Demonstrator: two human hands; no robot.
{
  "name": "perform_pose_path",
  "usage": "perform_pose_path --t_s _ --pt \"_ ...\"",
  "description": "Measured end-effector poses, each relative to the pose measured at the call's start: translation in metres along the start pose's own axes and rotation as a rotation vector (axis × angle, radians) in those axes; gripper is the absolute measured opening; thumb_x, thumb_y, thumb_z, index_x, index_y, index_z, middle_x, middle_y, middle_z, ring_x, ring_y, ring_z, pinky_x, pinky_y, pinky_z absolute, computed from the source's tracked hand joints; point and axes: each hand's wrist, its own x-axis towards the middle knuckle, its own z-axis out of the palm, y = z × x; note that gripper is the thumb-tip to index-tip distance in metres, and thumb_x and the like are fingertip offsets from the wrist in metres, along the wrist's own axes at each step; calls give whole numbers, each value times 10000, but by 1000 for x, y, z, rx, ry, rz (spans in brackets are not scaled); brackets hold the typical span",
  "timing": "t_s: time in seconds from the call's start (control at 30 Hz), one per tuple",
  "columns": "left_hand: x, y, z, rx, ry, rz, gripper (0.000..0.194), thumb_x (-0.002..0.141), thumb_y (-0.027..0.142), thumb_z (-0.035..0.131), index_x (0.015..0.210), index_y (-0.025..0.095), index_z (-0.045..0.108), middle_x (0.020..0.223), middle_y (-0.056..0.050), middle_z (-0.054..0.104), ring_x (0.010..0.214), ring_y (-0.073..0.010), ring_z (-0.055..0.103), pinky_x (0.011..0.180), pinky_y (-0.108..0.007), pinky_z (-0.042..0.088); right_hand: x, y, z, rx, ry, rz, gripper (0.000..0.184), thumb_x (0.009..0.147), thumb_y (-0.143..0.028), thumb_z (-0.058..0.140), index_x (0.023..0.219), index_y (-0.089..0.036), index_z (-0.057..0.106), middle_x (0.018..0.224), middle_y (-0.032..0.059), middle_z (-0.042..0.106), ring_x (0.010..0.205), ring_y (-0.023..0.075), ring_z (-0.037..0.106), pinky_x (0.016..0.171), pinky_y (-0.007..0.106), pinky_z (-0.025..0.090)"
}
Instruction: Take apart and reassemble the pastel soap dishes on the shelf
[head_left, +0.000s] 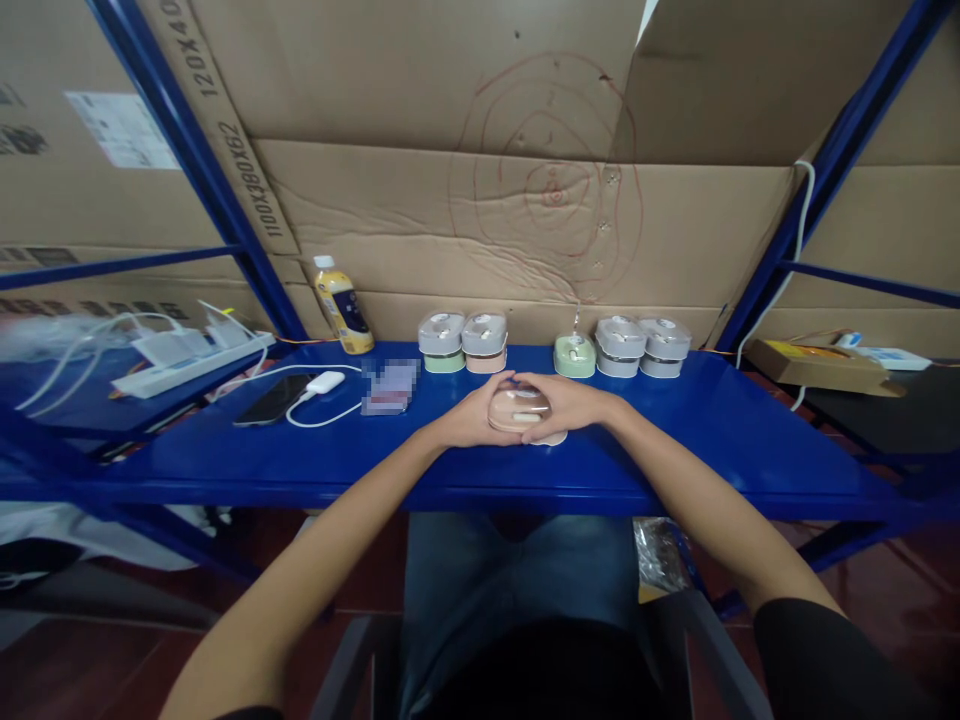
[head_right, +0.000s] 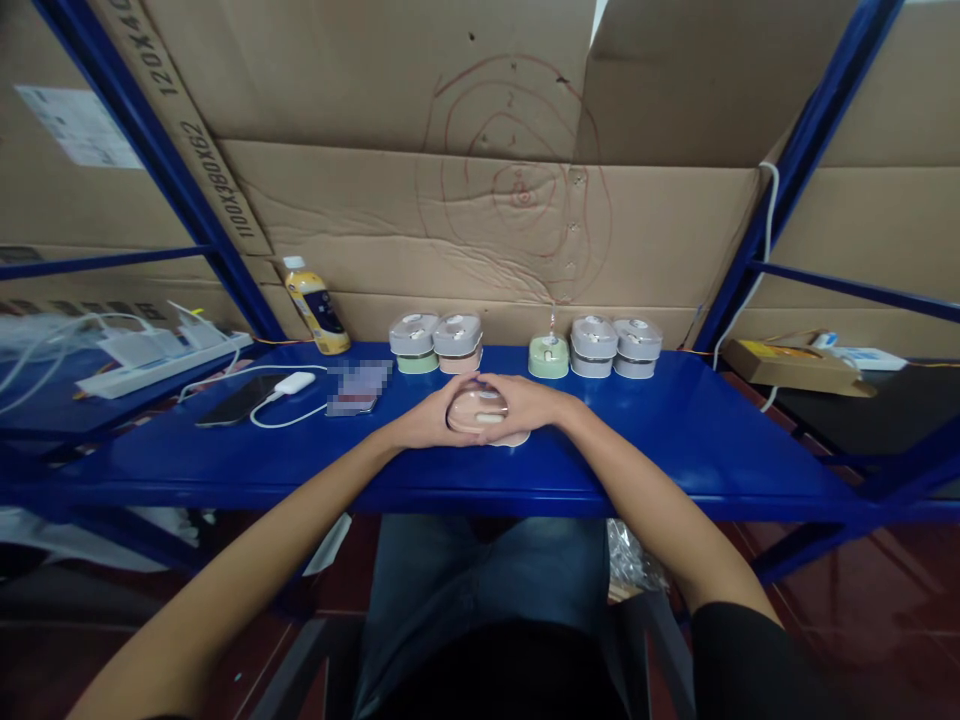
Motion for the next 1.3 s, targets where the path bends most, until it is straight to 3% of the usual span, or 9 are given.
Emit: perform_pose_path --t_s 0.13,0.3,0.4,0.57,0.67,0.77,0.97,1.2,1.3 --pt "1 0 5 5 30 -23 1234 647 509 965 1637 210 292 1514 -221 553 1395 -395 581 1192 -591 446 -5 6 -1 27 51 42 990 753 -615 852 1568 -194 480 1436 172 655 1281 344 655 1074 510 545" --pt "1 6 4 79 40 -18 1281 635 547 969 1662 207 284 1619 -238 450 1417 -410 552 1193 -589 443 -18 21 -19 123 99 63 818 803 -588 819 1497 -238 563 1344 127 690 1215 310 670 1042 507 559" --pt "0 11 0 173 29 23 1074 776 556 879 1657 251 346 1634 -171 468 1482 -389 490 1246 -578 380 -31 30 -34 216 152 109 729 872 -583 750 1491 -240 573 1284 116 711 1190 295 683 1032 511 567" --pt "-1 11 -3 273 -17 86 510 917 510 735 1375 288 714 1472 -112 593 1422 -347 544 1235 -544 414 -50 41 -49 294 185 167 559 909 -587 707 1374 -280 668 1351 87 704 1249 303 662 1082 537 550" --pt "-1 9 -1 292 -14 78 404 965 525 665 1243 260 793 1478 -128 572 1484 -359 475 1253 -538 395 -52 49 -49 342 324 244 565 957 -588 628 1413 -255 633 1336 113 706 1178 308 688 995 515 600" --pt "1 4 -3 293 78 69 442 1000 559 596 1227 233 791 1479 -132 572 1464 -351 494 1259 -526 390 -46 58 -43 362 441 330 583 988 -595 558 1438 -228 598 1267 136 720 1090 311 713 930 507 619" --pt "6 -3 -13 335 443 -81 489 1037 539 460 1165 180 766 1321 -150 624 1315 -331 592 1197 -537 447 -37 63 -34 379 513 386 523 986 -571 509 1369 -232 615 1246 122 723 1102 300 706 950 486 601" --pt "-1 16 -2 343 88 38 446 980 557 607 1218 203 735 1488 -148 536 1453 -348 503 1240 -511 409 -38 62 -34 274 600 324 484 963 -516 529 1361 -254 613 1191 81 720 1136 302 683 1015 500 564" --pt "-3 20 1 361 28 39 441 946 548 667 1237 222 726 1491 -140 527 1486 -360 471 1253 -516 395 -37 59 -30 278 629 264 501 932 -532 596 1350 -256 618 1216 79 716 1161 314 675 1036 522 549"
